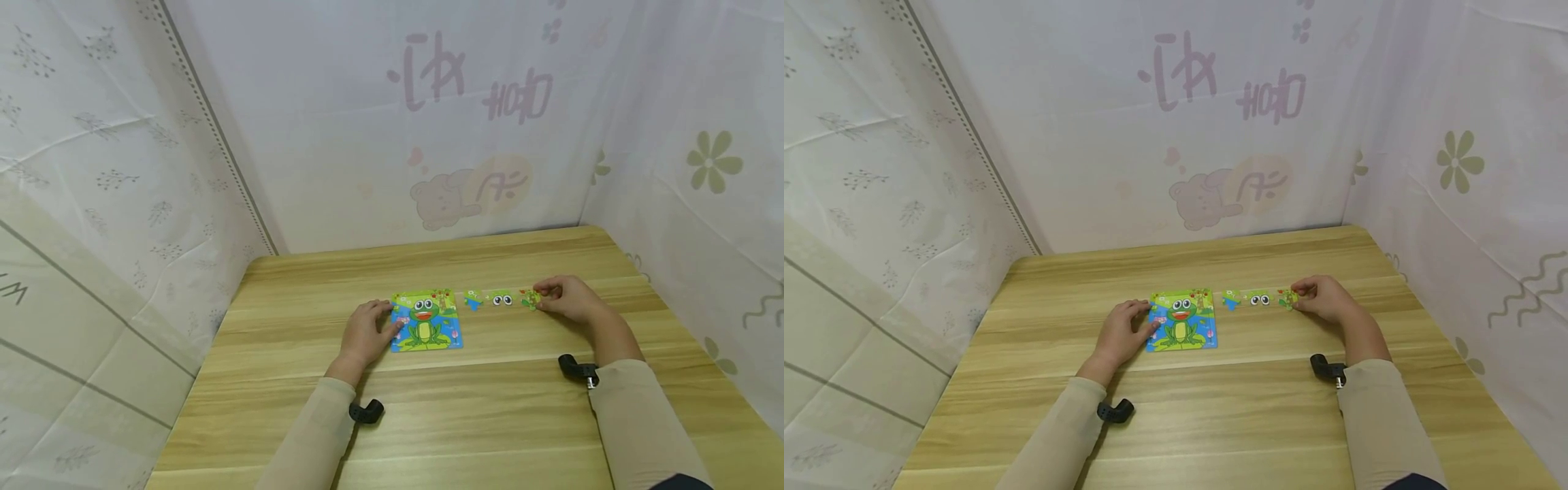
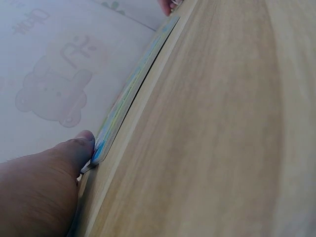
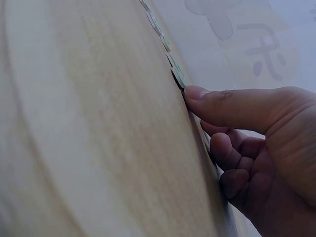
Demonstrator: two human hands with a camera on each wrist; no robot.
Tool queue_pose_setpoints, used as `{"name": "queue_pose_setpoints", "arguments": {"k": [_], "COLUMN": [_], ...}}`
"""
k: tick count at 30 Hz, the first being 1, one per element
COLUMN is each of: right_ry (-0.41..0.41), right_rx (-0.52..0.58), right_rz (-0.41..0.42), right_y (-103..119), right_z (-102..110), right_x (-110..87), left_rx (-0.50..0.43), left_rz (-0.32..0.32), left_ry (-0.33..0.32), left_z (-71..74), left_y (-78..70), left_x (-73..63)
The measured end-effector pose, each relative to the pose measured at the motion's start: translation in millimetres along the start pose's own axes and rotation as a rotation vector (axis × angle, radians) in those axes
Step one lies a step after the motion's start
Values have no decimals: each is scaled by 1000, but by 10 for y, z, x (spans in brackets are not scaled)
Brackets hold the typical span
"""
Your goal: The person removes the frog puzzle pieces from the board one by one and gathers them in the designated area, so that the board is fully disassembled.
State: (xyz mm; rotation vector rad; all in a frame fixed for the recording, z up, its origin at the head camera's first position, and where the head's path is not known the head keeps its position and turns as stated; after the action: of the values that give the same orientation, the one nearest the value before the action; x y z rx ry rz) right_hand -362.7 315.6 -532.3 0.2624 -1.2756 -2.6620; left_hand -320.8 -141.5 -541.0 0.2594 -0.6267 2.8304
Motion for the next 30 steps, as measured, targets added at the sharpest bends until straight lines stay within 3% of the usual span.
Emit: {"name": "queue_pose_setpoints", "arguments": {"k": [21, 30], "right_ry": [-4, -14], "right_rx": [-6, 36], "right_rz": [0, -3], "right_y": [73, 232], "right_z": [28, 4], "right_x": [-40, -32], "left_rx": [-42, -17], "left_rz": [-31, -48], "left_ry": [-13, -10], "left_z": [-1, 13], "left_y": [7, -6], "left_x": [-33, -33]}}
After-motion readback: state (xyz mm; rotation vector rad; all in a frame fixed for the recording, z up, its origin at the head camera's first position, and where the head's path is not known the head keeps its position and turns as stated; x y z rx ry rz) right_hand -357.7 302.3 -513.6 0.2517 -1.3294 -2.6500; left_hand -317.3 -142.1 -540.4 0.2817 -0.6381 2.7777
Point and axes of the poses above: each hand's wrist, its own x-axis towards the middle knuckle, its own z-axis out of the back of the hand, y = z × x, the point moved 6 cm from there along x, towards the middle knuckle, and after that the axes turned 6 degrees about x, right-handed, at the moved point
